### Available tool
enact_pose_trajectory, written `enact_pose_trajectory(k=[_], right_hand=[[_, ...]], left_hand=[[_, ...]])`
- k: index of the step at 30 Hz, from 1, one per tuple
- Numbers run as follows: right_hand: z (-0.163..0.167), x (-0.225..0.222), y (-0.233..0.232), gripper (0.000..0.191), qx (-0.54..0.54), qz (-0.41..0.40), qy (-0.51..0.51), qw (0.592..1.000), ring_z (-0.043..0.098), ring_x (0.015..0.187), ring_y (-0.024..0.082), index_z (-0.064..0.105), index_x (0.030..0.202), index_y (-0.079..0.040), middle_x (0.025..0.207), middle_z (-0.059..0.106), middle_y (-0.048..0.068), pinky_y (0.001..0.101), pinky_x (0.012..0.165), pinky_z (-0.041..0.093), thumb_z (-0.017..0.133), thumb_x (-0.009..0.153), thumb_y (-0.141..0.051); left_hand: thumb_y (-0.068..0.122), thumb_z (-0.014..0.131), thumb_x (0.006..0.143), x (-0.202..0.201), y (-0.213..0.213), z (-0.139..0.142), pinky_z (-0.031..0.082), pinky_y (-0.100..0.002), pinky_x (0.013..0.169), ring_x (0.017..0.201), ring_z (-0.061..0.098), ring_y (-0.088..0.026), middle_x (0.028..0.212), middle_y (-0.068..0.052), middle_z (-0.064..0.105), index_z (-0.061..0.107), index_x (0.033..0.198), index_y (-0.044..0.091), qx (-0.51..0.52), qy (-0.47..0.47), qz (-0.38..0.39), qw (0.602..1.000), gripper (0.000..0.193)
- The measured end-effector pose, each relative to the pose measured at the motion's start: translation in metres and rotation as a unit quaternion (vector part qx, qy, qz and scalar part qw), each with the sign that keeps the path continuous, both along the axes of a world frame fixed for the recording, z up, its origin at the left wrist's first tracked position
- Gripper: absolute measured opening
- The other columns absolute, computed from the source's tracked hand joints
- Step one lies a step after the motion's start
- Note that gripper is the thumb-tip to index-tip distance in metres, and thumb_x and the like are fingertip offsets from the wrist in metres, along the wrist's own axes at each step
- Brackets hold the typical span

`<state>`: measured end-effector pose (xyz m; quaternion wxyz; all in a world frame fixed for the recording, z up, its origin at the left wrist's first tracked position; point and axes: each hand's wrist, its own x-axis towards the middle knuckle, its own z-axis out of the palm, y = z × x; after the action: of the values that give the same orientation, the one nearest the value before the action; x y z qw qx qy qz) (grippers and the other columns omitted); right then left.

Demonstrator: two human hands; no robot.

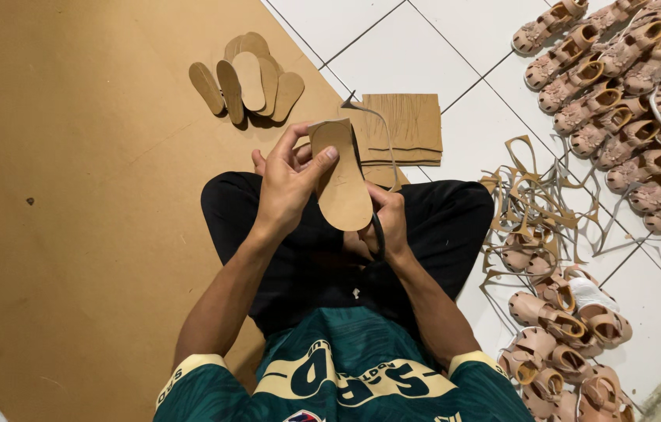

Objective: The person sits on the floor and cuts shoe insole shapes from cardboard sheets using scissors, following drawn outlines. They trim the edges of each insole, place finished insoles on a pile to the side, and continue cutting more insoles from the sheet.

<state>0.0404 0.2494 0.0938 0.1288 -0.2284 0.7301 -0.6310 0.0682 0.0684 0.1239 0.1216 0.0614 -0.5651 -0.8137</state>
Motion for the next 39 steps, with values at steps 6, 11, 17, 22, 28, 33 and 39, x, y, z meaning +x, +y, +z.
enact_pose_trajectory(k=[6, 11, 17, 22, 28, 33, 39], right_hand=[[0.002, -0.003, -0.001, 0.026, -0.009, 0.013, 0.036, 0.999, 0.067, 0.083, 0.009, 0.069, 0.110, 0.006, 0.088, 0.074, 0.006, 0.0254, 0.072, 0.054, 0.062, 0.095, -0.014], [0.009, -0.008, -0.001, 0.046, -0.036, 0.031, 0.039, 0.998, 0.068, 0.100, 0.013, 0.062, 0.128, 0.007, 0.109, 0.074, 0.009, 0.0277, 0.087, 0.055, 0.069, 0.092, -0.021], [0.011, -0.006, -0.002, 0.042, -0.037, 0.041, 0.015, 0.998, 0.068, 0.092, 0.012, 0.066, 0.124, 0.006, 0.099, 0.074, 0.008, 0.0265, 0.082, 0.055, 0.072, 0.091, -0.020], [0.010, -0.001, 0.000, 0.035, -0.032, 0.024, -0.019, 0.999, 0.066, 0.087, 0.011, 0.069, 0.120, 0.006, 0.095, 0.074, 0.008, 0.0255, 0.077, 0.054, 0.072, 0.092, -0.015], [0.012, -0.003, -0.001, 0.037, -0.055, 0.024, -0.001, 0.998, 0.065, 0.091, 0.010, 0.066, 0.124, 0.006, 0.100, 0.072, 0.006, 0.0249, 0.080, 0.054, 0.070, 0.091, -0.012], [0.008, -0.003, 0.000, 0.038, -0.055, 0.016, -0.018, 0.998, 0.065, 0.092, 0.011, 0.065, 0.127, 0.006, 0.101, 0.072, 0.006, 0.0252, 0.081, 0.054, 0.069, 0.093, -0.012], [0.004, -0.003, 0.001, 0.043, -0.035, 0.008, -0.006, 0.999, 0.067, 0.093, 0.012, 0.066, 0.128, 0.006, 0.102, 0.074, 0.009, 0.0260, 0.082, 0.056, 0.071, 0.092, -0.016]], left_hand=[[0.015, 0.069, 0.103, -0.002, 0.000, 0.004, 0.055, -0.024, 0.098, 0.111, 0.068, -0.012, 0.121, -0.012, 0.071, 0.057, 0.140, -0.005, -0.066, 0.021, 0.017, 0.997, 0.044], [0.017, 0.068, 0.102, 0.010, 0.007, 0.011, 0.055, -0.023, 0.095, 0.106, 0.069, -0.012, 0.116, -0.011, 0.074, 0.057, 0.140, -0.004, -0.072, -0.004, -0.005, 0.997, 0.045], [0.016, 0.068, 0.100, 0.013, 0.007, 0.016, 0.055, -0.024, 0.098, 0.111, 0.069, -0.013, 0.119, -0.011, 0.073, 0.057, 0.139, -0.004, -0.053, -0.008, -0.009, 0.998, 0.045], [0.014, 0.069, 0.101, 0.012, 0.005, 0.015, 0.055, -0.025, 0.099, 0.111, 0.069, -0.013, 0.121, -0.013, 0.073, 0.057, 0.140, -0.004, -0.029, -0.005, -0.026, 0.999, 0.045], [0.012, 0.068, 0.100, 0.012, 0.005, 0.013, 0.056, -0.024, 0.096, 0.109, 0.069, -0.012, 0.120, -0.013, 0.073, 0.056, 0.141, -0.004, -0.031, -0.013, -0.045, 0.998, 0.045], [0.010, 0.069, 0.100, 0.013, 0.007, 0.014, 0.057, -0.024, 0.095, 0.109, 0.068, -0.012, 0.120, -0.012, 0.072, 0.056, 0.141, -0.005, -0.023, -0.005, -0.052, 0.998, 0.045], [0.011, 0.069, 0.099, 0.014, 0.006, 0.016, 0.059, -0.023, 0.092, 0.104, 0.070, -0.011, 0.115, -0.010, 0.073, 0.057, 0.140, -0.004, -0.037, -0.015, -0.056, 0.998, 0.045]])
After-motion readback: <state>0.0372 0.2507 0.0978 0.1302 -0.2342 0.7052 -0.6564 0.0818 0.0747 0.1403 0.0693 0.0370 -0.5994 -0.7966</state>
